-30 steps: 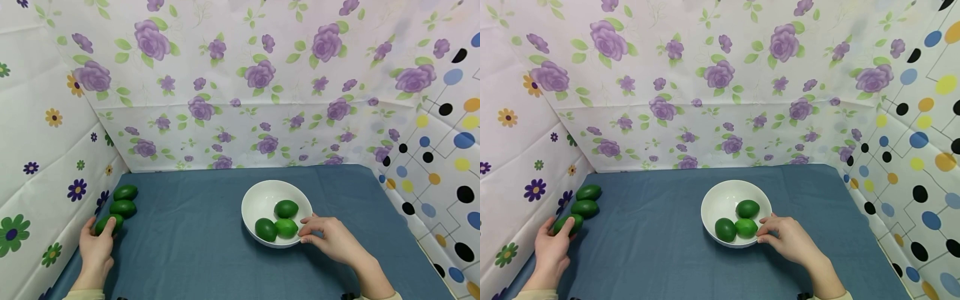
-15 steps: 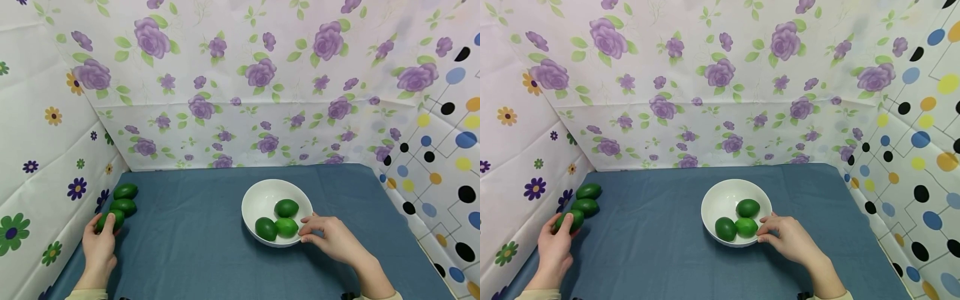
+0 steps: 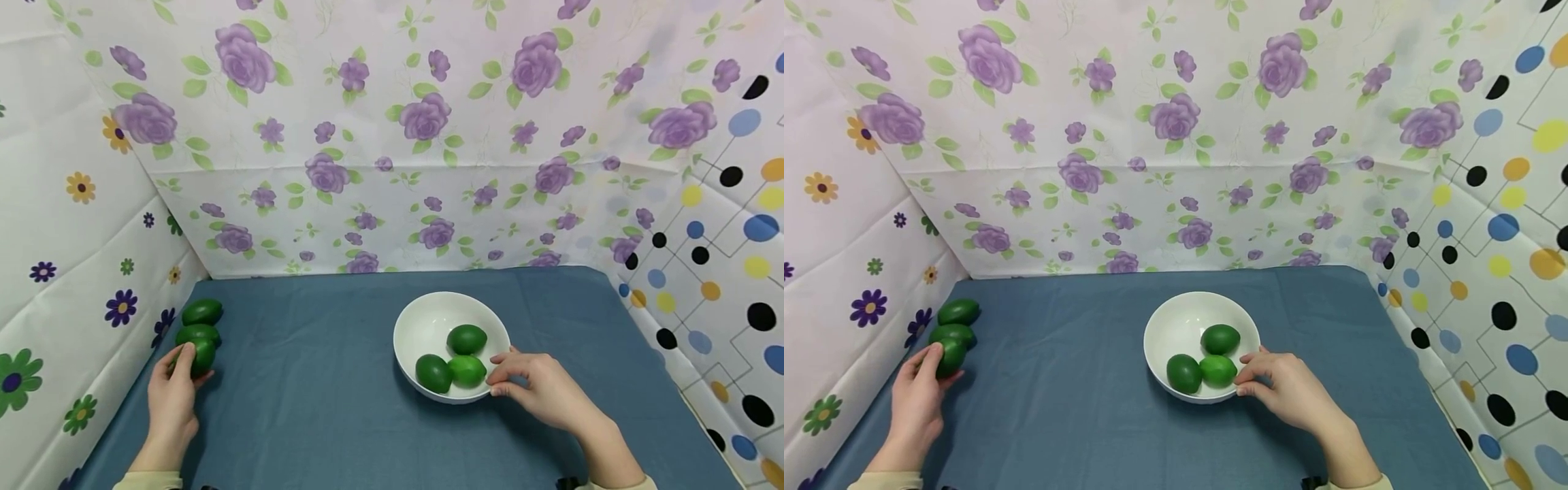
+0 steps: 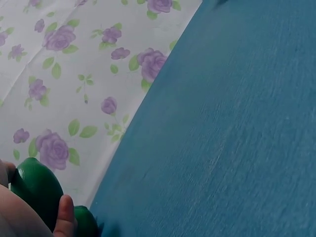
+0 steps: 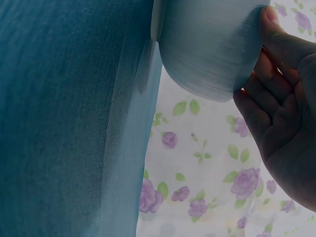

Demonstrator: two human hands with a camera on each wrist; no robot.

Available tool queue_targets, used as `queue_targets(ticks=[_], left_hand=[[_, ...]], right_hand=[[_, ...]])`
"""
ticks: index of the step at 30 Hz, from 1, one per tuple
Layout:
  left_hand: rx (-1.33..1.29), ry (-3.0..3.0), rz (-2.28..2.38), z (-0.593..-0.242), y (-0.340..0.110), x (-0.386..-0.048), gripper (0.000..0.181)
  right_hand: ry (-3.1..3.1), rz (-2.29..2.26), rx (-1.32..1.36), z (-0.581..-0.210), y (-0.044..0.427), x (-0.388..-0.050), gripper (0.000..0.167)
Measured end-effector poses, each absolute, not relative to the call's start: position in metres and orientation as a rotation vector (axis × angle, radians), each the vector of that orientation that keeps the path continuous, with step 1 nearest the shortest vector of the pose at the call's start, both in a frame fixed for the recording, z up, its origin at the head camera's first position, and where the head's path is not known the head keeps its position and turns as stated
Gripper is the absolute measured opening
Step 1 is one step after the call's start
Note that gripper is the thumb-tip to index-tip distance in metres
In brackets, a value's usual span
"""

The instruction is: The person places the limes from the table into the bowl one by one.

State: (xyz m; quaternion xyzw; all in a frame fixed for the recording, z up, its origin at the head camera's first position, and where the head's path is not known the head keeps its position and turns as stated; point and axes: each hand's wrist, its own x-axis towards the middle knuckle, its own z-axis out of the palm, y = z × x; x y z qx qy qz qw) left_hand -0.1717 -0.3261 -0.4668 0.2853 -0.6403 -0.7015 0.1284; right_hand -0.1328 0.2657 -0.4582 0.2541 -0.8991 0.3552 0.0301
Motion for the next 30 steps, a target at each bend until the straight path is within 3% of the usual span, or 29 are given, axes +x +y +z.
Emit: queue_targets(ticks=[6, 13, 30], left_hand=[[0.747, -1.872, -2.079, -0.466, -0.318, -0.169, 0.056], [0.687, -1.976, -2.02, -0.467, -0.307, -0.169, 0.07], [0.581, -2.111, -2.006, -0.472, -0.277, -0.171, 0.07]], right_hand=[[-2.77, 1.098, 0.781, -0.459, 0.266, -0.133, 0.016], [-2.769, 1.091, 0.778, -0.46, 0.266, -0.133, 0.017], [-2.779, 1.092, 0.763, -0.46, 0.265, -0.132, 0.014]])
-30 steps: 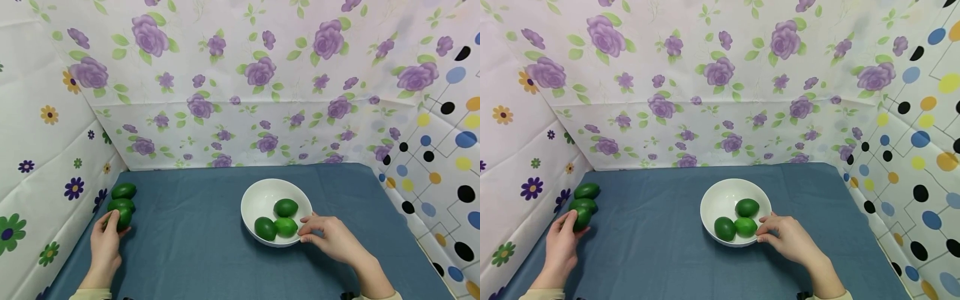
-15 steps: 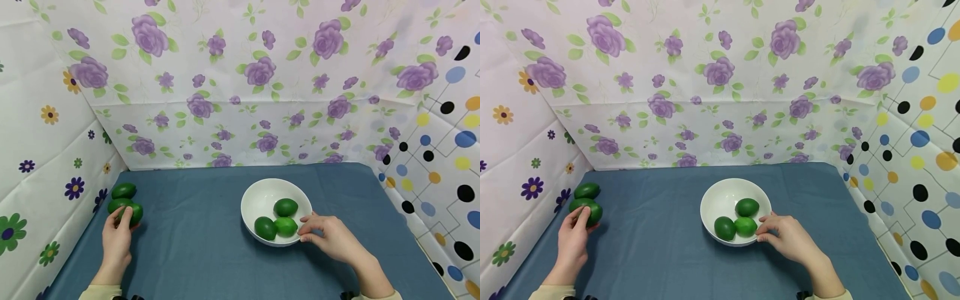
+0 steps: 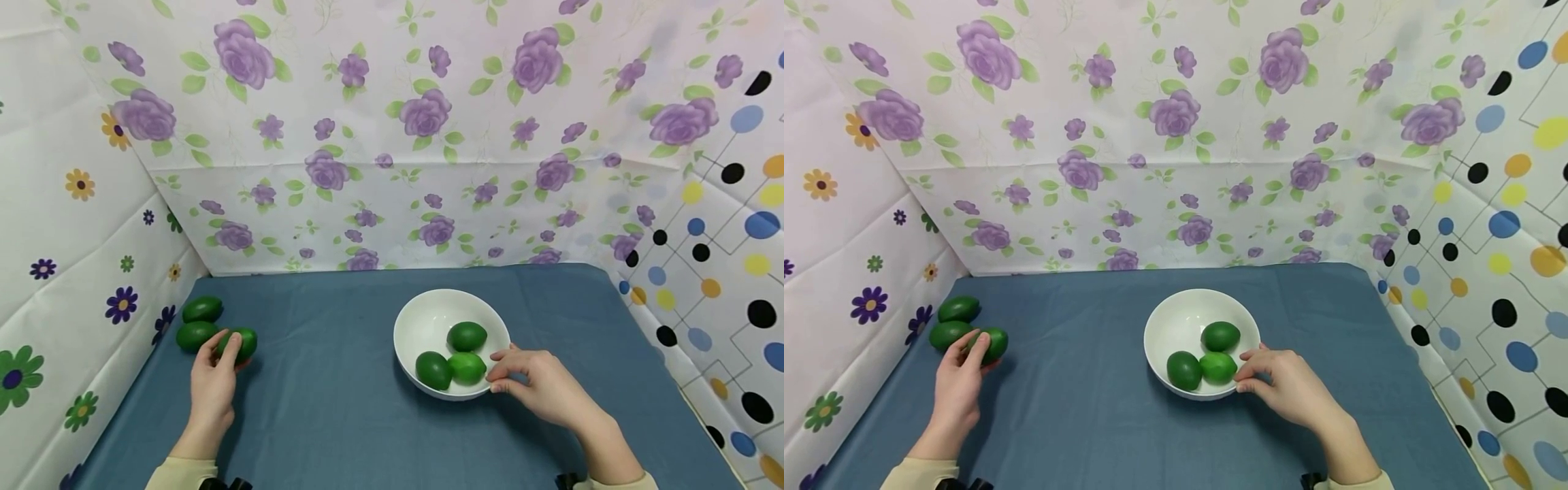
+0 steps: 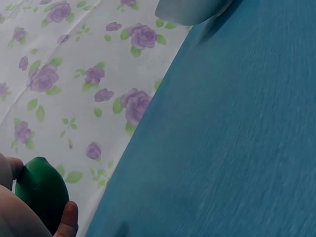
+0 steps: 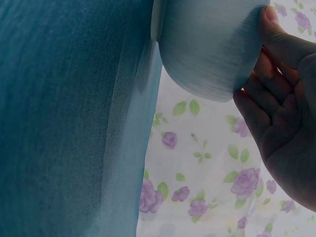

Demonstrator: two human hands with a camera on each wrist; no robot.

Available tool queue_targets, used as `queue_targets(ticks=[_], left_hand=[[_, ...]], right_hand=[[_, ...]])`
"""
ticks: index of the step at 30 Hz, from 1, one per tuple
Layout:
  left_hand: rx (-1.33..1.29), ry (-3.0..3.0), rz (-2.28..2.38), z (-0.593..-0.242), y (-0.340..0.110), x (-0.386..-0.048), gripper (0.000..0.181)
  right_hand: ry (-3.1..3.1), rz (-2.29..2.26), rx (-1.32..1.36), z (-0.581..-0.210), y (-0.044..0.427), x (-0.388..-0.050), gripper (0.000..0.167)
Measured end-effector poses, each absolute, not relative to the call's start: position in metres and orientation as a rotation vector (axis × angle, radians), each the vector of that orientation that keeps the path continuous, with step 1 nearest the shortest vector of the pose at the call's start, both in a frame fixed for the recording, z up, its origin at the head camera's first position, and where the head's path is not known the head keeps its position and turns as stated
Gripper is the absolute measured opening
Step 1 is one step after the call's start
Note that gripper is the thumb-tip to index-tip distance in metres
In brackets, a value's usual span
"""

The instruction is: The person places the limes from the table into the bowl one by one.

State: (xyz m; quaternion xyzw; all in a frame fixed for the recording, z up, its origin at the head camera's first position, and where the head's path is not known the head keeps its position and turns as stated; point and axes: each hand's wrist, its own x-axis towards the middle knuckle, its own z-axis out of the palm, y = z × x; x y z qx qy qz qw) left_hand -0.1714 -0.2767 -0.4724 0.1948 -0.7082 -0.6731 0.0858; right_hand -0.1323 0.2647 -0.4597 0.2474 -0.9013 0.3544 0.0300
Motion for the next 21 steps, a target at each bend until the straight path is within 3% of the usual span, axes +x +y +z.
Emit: queue_targets(ticks=[21], left_hand=[[0.415, -2.137, -2.131, -0.467, -0.223, -0.171, 0.067]], right_hand=[[-2.777, 1.093, 0.773, -0.46, 0.266, -0.133, 0.013]])
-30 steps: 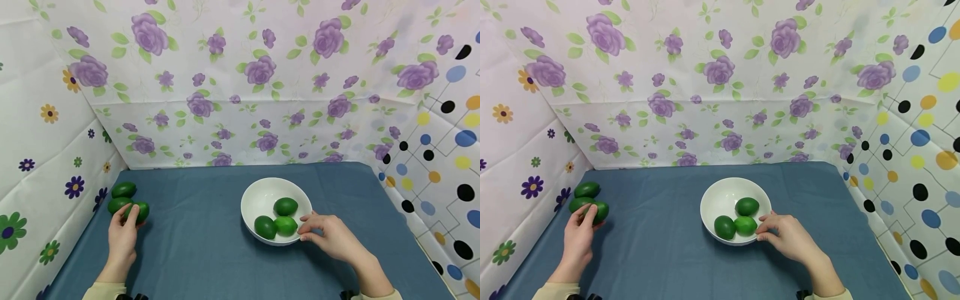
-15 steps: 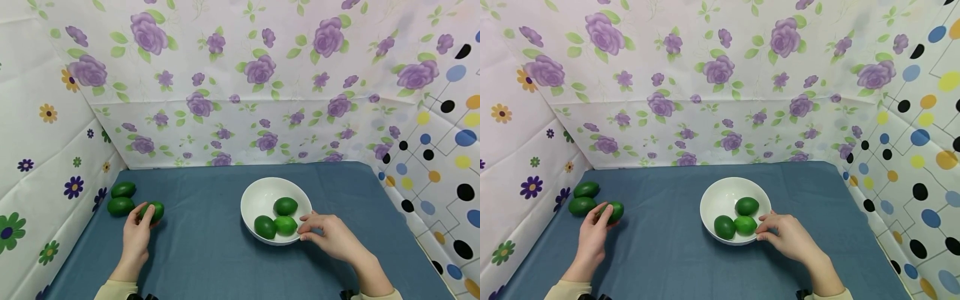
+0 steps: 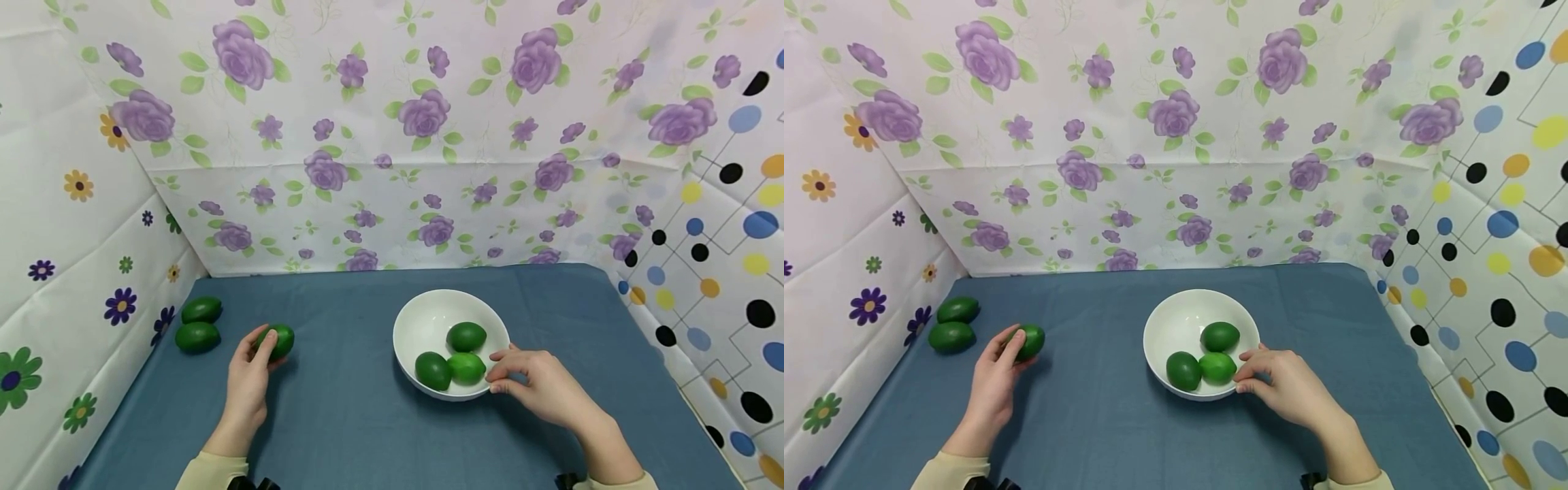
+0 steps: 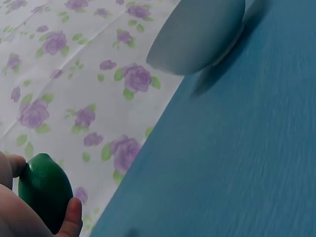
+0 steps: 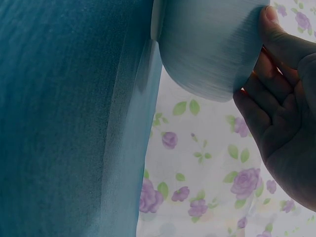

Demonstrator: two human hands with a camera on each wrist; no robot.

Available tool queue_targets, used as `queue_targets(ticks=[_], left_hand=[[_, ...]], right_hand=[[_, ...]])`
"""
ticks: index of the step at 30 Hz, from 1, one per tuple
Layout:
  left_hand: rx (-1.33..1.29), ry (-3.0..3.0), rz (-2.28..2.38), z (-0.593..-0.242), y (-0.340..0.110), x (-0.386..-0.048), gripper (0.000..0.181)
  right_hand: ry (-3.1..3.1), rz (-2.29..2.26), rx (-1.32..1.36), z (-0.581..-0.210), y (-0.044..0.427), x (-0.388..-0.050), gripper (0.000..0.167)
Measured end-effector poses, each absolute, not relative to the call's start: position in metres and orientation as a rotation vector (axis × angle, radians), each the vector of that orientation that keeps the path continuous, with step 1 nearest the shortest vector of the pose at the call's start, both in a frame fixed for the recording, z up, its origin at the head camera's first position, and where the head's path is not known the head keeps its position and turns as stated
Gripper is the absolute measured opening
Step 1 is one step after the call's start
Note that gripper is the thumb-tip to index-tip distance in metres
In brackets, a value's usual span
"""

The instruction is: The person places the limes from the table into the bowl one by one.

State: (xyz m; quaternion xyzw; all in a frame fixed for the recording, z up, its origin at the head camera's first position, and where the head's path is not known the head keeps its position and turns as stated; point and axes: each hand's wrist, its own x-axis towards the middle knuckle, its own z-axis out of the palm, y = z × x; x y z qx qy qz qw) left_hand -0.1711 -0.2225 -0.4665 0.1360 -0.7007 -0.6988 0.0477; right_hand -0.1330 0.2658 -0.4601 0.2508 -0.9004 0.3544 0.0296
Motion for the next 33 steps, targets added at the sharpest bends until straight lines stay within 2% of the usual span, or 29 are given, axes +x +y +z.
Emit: queue_targets(ticks=[20, 33], left_hand=[[0.152, -2.141, -2.271, -0.455, -0.148, -0.18, 0.051], [-0.008, -2.023, -2.368, -0.442, -0.09, -0.185, 0.05]], right_hand=[[-2.756, 1.109, 0.792, -0.461, 0.263, -0.133, 0.015], [-2.751, 1.112, 0.805, -0.461, 0.267, -0.133, 0.012]])
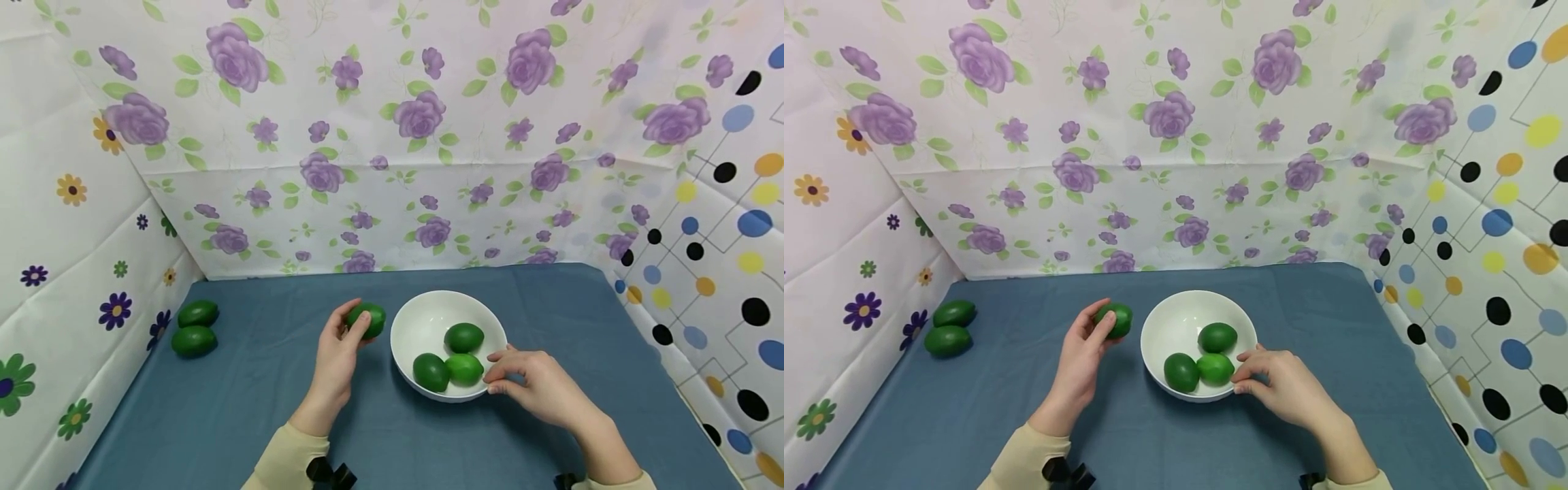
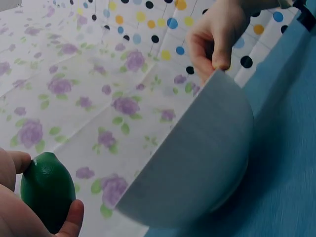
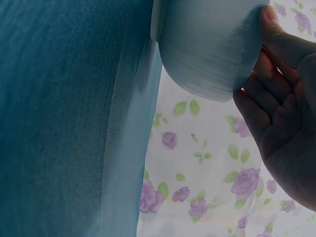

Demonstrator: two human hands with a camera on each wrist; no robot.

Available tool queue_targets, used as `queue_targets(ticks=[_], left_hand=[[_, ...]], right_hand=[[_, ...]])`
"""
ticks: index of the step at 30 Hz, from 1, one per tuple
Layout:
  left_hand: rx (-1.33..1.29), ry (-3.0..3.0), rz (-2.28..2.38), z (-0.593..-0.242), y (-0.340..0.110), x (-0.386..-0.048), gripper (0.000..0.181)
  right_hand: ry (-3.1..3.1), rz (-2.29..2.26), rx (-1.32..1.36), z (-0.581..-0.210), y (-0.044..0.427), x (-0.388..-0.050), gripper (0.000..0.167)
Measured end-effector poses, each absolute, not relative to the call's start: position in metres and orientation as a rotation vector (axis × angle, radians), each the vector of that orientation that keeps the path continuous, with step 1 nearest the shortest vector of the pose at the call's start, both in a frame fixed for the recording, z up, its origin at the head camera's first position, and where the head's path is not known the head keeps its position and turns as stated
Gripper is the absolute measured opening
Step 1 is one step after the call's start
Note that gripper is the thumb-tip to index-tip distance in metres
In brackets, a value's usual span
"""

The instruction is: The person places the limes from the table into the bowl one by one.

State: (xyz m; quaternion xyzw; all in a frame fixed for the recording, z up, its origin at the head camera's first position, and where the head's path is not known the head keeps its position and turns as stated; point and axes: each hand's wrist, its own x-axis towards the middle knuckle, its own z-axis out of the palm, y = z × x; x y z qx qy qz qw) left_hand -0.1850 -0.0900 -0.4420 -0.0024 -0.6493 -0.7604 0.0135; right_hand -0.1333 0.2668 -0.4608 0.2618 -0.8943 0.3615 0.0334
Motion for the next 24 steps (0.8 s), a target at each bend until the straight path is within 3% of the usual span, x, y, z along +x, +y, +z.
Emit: queue_targets(ticks=[13, 24], left_hand=[[-0.139, -2.026, -2.24, -0.449, -0.066, -0.178, 0.051], [-0.46, -2.116, -1.989, -0.455, -0.057, -0.17, 0.051]], right_hand=[[-2.729, 1.099, 0.826, -0.461, 0.266, -0.135, 0.011], [-2.755, 1.11, 0.806, -0.46, 0.266, -0.133, 0.012]])
